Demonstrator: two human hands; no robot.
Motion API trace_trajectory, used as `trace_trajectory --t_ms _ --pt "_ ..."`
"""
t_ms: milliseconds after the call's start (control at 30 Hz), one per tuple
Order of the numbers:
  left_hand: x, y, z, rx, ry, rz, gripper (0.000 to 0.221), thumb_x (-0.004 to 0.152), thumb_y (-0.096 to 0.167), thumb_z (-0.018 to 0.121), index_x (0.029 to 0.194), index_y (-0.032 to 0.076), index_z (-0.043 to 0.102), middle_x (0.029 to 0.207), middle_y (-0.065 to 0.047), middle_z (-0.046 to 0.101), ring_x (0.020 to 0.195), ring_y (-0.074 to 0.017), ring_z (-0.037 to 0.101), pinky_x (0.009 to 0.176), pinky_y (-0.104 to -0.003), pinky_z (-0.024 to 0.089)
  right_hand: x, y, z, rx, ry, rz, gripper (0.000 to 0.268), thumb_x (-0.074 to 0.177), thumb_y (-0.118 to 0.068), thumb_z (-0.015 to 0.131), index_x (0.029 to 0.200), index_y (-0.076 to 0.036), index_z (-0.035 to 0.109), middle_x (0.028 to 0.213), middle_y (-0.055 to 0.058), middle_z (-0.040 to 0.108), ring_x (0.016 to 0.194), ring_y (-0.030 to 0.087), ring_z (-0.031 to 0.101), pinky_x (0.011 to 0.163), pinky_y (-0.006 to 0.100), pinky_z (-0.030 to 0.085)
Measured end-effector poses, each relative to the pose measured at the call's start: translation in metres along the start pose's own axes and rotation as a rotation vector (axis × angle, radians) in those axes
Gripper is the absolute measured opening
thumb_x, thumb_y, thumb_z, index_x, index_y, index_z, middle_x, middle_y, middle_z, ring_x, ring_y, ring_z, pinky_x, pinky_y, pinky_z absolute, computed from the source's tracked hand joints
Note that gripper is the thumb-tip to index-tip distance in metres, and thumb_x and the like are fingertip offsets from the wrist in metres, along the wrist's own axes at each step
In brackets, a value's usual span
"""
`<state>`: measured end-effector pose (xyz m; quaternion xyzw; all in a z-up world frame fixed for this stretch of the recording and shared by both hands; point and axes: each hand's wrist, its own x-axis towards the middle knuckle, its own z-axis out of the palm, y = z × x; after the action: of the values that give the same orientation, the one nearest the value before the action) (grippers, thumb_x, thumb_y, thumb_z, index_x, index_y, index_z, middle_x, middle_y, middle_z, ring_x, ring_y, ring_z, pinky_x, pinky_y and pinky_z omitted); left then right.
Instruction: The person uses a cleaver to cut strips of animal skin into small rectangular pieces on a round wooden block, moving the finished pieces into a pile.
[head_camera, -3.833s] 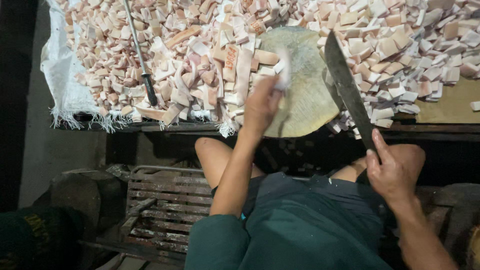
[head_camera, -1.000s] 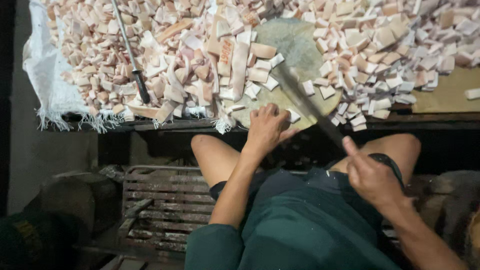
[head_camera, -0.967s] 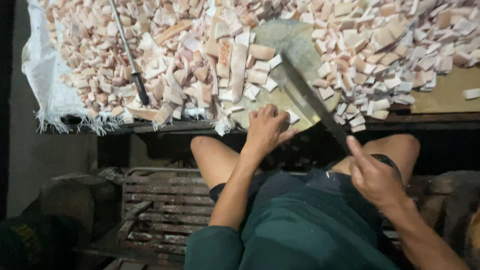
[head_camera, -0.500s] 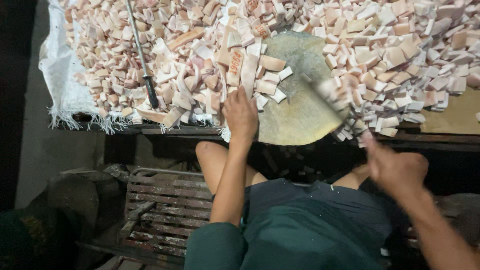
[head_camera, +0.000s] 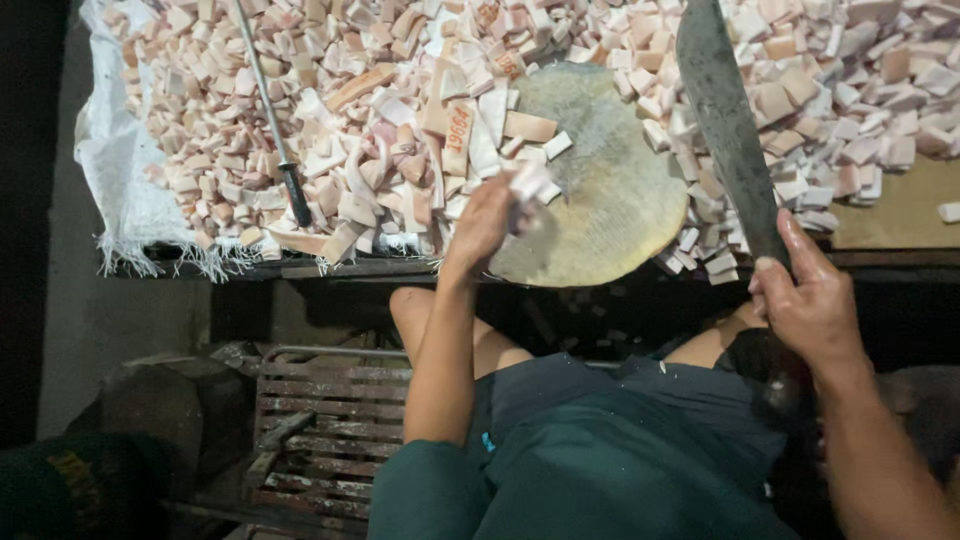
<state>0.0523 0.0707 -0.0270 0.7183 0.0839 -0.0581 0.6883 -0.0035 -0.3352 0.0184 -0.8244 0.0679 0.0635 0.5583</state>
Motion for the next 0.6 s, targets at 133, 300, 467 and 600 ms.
trace_trajectory --t_ms 133,300,467,600 --pt "-0.016 -0.005 0.052 -0.586 -0.254 -0.304 0.037 0.104 0.027 0.059 0.122 -0.006 0.058 0.090 -0.011 0.071 0.072 -0.0184 0.067 0.060 -0.030 0.054 -0.030 0.008 0.004 -0.130 0.052 -0.075 0.059 0.097 -0.004 0.062 0.155 -0.006 0.054 0.074 0.006 0.066 0.057 0.009 0.058 0.056 0.026 0.050" --pt "-0.034 -0.004 0.071 0.077 -0.300 -0.235 0.045 0.088 0.027 0.073 0.121 -0.001 0.060 0.090 -0.011 0.069 0.067 -0.0191 0.064 0.054 -0.034 0.053 -0.059 0.001 0.014 -0.336 0.079 -0.218 0.056 0.096 -0.004 0.067 0.152 -0.005 0.059 0.073 0.013 0.065 0.058 0.017 0.058 0.060 0.030 0.049" --pt "-0.048 0.014 0.063 0.822 -0.176 0.225 0.041 0.075 0.024 0.080 0.107 0.001 0.067 0.094 -0.023 0.067 0.084 -0.0413 0.067 0.074 -0.049 0.055 -0.081 -0.023 -0.014 -0.637 0.284 -0.686 0.048 0.103 -0.002 0.068 0.150 -0.001 0.055 0.103 0.030 0.070 0.082 0.031 0.071 0.070 0.038 0.056" --pt "-0.065 0.020 0.063 0.925 -0.161 0.133 0.025 0.080 0.021 0.074 0.097 0.004 0.065 0.098 -0.022 0.062 0.085 -0.0448 0.065 0.074 -0.054 0.052 -0.083 -0.019 -0.005 -1.026 0.398 -1.101 0.044 0.107 0.007 0.065 0.146 0.009 0.045 0.120 0.038 0.070 0.104 0.042 0.076 0.081 0.046 0.062"
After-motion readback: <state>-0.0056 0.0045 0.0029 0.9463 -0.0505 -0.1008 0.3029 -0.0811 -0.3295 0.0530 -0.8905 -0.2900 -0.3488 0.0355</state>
